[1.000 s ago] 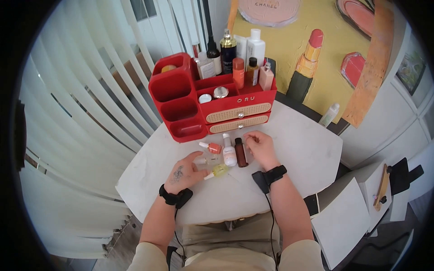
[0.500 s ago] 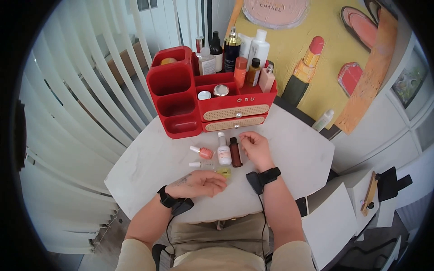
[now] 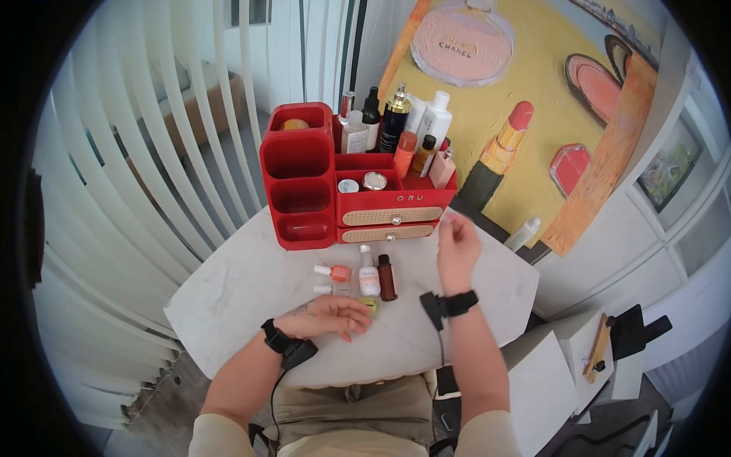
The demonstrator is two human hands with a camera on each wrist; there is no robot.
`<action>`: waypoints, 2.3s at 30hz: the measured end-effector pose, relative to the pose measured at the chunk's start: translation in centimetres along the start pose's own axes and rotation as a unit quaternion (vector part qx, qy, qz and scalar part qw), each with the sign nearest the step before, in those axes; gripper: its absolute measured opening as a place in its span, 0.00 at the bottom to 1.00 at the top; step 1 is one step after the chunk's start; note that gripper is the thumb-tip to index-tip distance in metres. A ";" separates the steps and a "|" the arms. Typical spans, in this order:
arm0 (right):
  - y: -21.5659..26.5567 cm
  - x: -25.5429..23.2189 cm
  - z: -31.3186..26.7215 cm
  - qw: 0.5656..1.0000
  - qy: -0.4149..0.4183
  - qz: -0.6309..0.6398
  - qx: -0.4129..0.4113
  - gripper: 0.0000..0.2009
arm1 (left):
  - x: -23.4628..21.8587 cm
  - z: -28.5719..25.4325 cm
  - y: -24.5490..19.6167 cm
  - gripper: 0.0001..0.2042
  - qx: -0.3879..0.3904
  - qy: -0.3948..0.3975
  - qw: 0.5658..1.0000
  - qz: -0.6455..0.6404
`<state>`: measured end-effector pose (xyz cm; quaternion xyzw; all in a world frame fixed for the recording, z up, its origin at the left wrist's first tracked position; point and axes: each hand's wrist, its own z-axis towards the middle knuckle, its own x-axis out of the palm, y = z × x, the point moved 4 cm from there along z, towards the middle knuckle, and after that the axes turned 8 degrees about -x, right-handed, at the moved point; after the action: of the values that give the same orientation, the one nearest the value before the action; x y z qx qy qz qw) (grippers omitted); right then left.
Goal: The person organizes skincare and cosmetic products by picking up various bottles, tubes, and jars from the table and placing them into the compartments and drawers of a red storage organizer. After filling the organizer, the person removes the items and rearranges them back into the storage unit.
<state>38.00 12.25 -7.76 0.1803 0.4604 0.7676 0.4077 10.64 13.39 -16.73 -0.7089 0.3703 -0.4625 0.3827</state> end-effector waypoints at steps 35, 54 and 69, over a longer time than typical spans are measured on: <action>7.5 6.1 9.2 0.861 0.063 -0.474 -0.175 0.15 | -0.1 -0.4 -0.4 0.19 0.000 0.003 0.999 -0.054; 3.2 -5.3 -6.6 0.949 0.222 -0.034 0.220 0.10 | -0.2 -0.5 -0.7 0.17 0.011 -0.016 0.998 -0.060; 0.9 -4.0 -12.9 0.909 0.271 0.010 0.315 0.26 | 0.4 -0.7 -0.9 0.20 0.022 0.011 0.996 -0.081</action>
<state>31.53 1.64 -13.21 0.0890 0.7693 0.6062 0.1812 10.26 13.34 -15.58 -0.7227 0.3054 -0.5077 0.3558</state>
